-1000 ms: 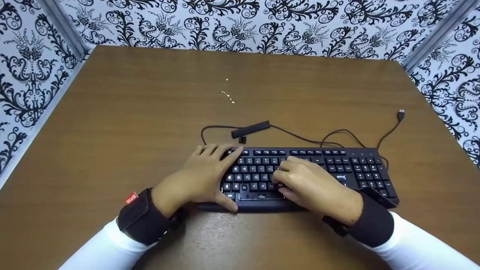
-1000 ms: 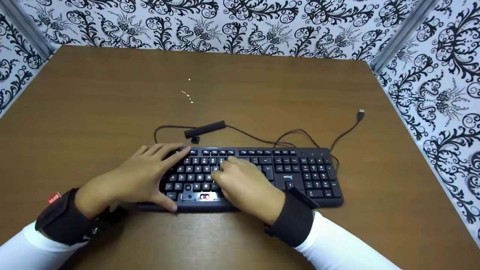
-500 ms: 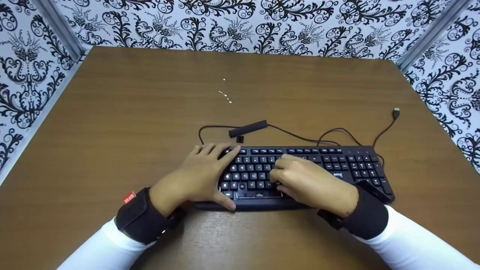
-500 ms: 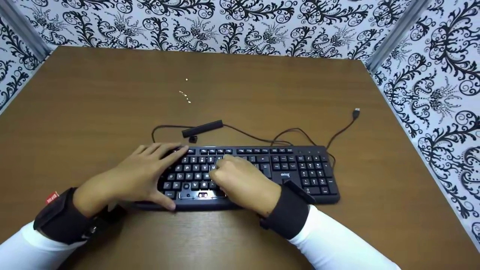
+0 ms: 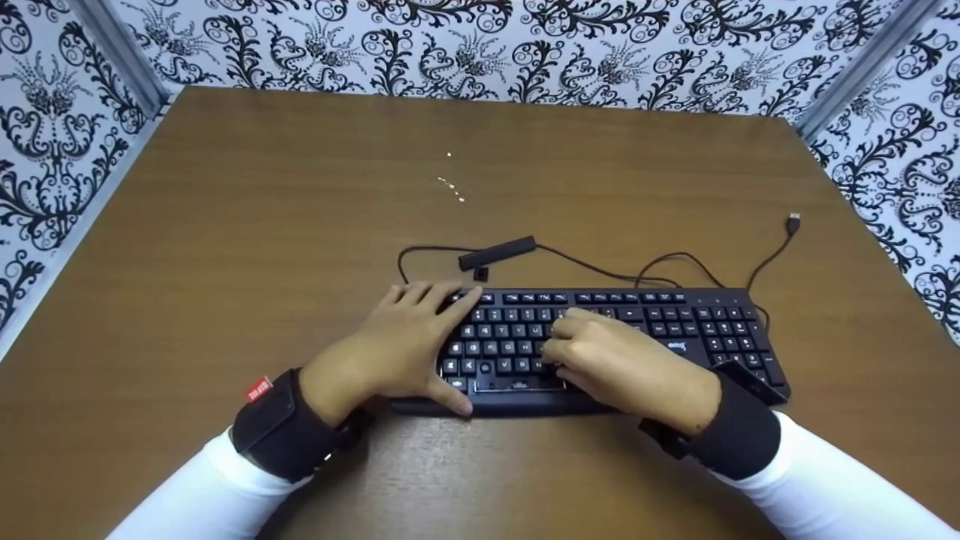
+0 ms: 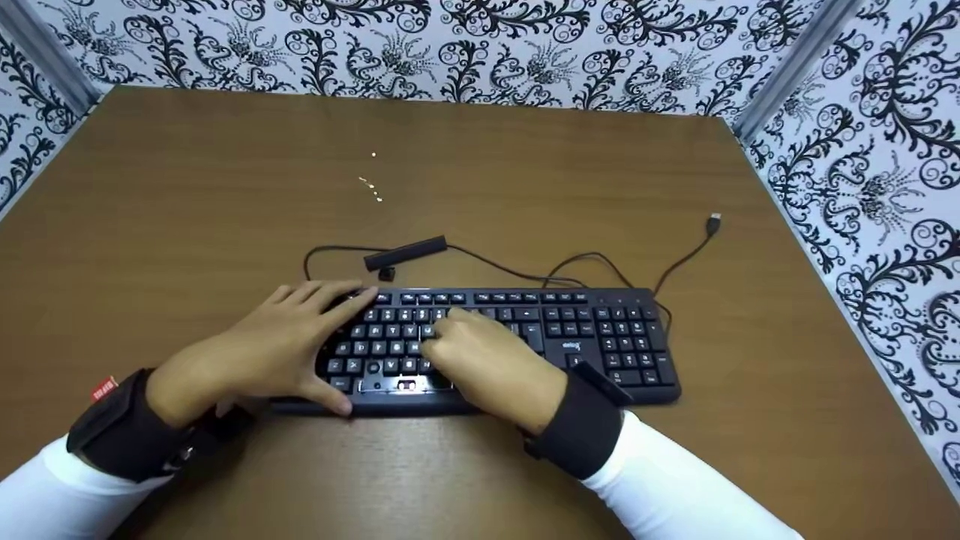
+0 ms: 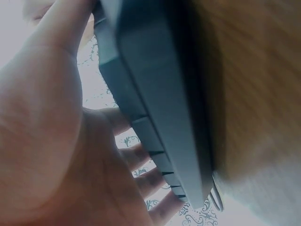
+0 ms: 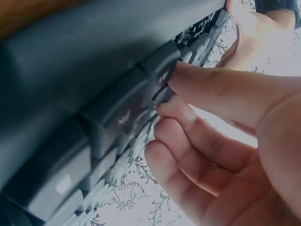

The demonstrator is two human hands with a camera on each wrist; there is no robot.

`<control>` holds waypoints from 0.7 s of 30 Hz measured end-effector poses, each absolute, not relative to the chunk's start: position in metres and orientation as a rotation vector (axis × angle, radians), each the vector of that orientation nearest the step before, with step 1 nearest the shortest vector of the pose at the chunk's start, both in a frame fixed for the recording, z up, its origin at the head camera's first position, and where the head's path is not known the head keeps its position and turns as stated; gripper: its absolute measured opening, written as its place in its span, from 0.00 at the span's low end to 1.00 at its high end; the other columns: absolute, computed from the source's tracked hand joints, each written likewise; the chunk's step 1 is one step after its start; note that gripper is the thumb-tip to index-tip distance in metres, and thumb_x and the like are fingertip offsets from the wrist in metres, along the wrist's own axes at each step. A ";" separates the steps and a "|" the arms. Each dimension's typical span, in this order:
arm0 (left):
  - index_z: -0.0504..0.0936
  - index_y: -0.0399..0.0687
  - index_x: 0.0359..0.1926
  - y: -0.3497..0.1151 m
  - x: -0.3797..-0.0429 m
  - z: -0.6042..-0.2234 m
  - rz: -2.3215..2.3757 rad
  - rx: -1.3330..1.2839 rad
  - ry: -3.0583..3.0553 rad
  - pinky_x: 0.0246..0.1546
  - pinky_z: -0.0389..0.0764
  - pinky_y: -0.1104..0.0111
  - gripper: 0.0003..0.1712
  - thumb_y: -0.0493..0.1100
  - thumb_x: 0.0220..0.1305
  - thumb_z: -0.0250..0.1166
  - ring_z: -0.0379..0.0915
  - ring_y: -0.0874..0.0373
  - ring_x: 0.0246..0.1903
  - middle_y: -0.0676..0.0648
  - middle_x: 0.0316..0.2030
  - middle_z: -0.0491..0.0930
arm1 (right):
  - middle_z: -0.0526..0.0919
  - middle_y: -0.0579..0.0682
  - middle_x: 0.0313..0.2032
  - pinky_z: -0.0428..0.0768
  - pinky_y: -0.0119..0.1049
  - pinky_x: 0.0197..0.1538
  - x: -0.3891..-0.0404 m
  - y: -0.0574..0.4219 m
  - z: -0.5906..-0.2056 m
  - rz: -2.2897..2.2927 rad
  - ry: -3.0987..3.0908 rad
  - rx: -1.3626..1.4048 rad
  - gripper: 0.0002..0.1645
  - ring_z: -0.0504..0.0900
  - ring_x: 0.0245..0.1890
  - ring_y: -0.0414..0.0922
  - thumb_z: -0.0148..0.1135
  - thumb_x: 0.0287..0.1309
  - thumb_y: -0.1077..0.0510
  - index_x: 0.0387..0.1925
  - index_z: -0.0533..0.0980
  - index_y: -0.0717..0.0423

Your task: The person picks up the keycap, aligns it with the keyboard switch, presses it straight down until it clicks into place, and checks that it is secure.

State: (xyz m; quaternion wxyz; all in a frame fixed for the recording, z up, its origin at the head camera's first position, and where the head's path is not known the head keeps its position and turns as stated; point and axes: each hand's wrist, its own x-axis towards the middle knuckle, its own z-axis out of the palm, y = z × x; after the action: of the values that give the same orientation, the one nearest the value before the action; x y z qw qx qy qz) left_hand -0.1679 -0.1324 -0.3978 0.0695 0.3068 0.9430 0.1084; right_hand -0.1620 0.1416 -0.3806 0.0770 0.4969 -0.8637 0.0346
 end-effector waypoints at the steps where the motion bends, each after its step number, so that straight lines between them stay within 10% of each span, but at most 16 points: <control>1: 0.51 0.51 0.79 -0.132 -0.168 -0.398 0.328 0.925 2.840 0.71 0.57 0.36 0.79 0.81 0.31 0.72 0.55 0.37 0.72 0.41 0.76 0.56 | 0.81 0.48 0.31 0.83 0.35 0.39 -0.162 0.143 -0.381 0.123 -2.589 1.480 0.09 0.78 0.34 0.43 0.76 0.47 0.63 0.32 0.84 0.55; 21: 0.51 0.51 0.79 -0.133 -0.170 -0.399 0.316 0.955 2.853 0.71 0.59 0.39 0.79 0.82 0.30 0.71 0.57 0.38 0.71 0.41 0.75 0.57 | 0.81 0.47 0.30 0.82 0.36 0.38 -0.165 0.144 -0.383 0.282 -2.681 1.455 0.07 0.78 0.34 0.43 0.74 0.48 0.65 0.29 0.81 0.56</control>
State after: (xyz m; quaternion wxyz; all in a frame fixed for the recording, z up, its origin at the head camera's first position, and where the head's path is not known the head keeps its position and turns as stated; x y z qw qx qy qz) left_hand -0.1697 -0.1326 -0.3994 0.0581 0.3151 0.9415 0.1044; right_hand -0.1647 0.1438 -0.3828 0.0389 0.4746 -0.8745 0.0918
